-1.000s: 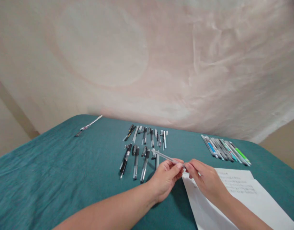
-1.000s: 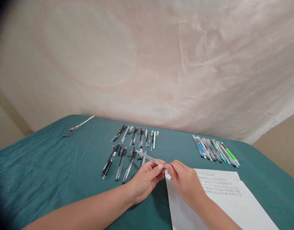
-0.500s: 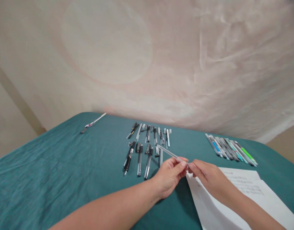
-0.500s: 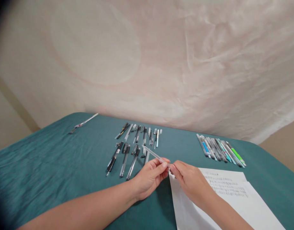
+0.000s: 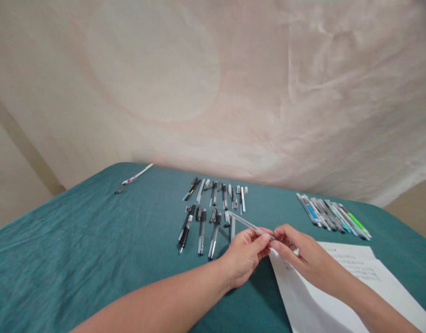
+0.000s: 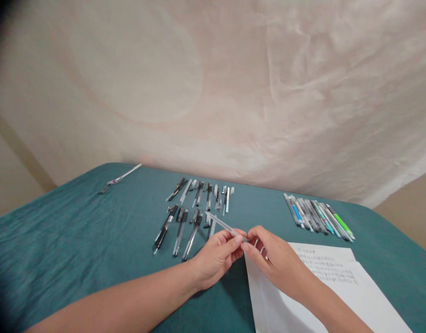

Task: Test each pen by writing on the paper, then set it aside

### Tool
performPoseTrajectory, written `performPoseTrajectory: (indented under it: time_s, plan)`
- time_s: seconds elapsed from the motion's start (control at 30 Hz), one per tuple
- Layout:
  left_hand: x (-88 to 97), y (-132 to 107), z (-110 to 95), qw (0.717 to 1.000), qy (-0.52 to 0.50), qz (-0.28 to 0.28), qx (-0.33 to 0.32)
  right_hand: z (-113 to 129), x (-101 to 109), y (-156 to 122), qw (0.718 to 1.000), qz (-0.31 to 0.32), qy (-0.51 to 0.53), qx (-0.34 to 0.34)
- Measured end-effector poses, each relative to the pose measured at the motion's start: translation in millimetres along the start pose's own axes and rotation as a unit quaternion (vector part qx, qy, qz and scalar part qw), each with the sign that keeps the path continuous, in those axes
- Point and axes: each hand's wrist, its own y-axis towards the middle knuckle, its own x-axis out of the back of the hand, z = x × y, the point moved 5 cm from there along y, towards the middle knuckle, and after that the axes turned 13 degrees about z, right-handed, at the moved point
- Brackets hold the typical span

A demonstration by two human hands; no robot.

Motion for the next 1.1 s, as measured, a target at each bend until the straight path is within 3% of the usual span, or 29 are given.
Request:
performPoseTrajectory:
  time_s: [0.13, 0.3, 0.43, 0.63, 1.1]
  plan:
    - [0.3, 0.5, 0.6, 1.0, 0.001, 0.008, 0.001, 1.9, 0.9, -1.4, 1.0, -0.008, 0.029, 0.004]
    - [0.2, 0.0, -1.2, 1.0, 0.008, 0.006, -0.002, 0.9, -0.7, 0.8, 0.999, -0.033, -0.018, 0.024]
    - [-3.1, 0.1, -1.9, 0.999, 0.022, 0.029, -0.008, 1.2, -1.3, 2.5, 1.0, -0.01, -0.017, 0.02]
    - [2.4, -0.7, 0.0, 1.0, 0.019, -0.015, 0.005, -0.6, 7.6, -2.3, 1.0, -0.003, 0.001, 0.013]
    - [0.2, 1.0, -4.5, 0.999, 0.045, -0.014, 0.002, 3.0, 10.1, -0.2, 0.999, -0.027, -0.03, 0.018]
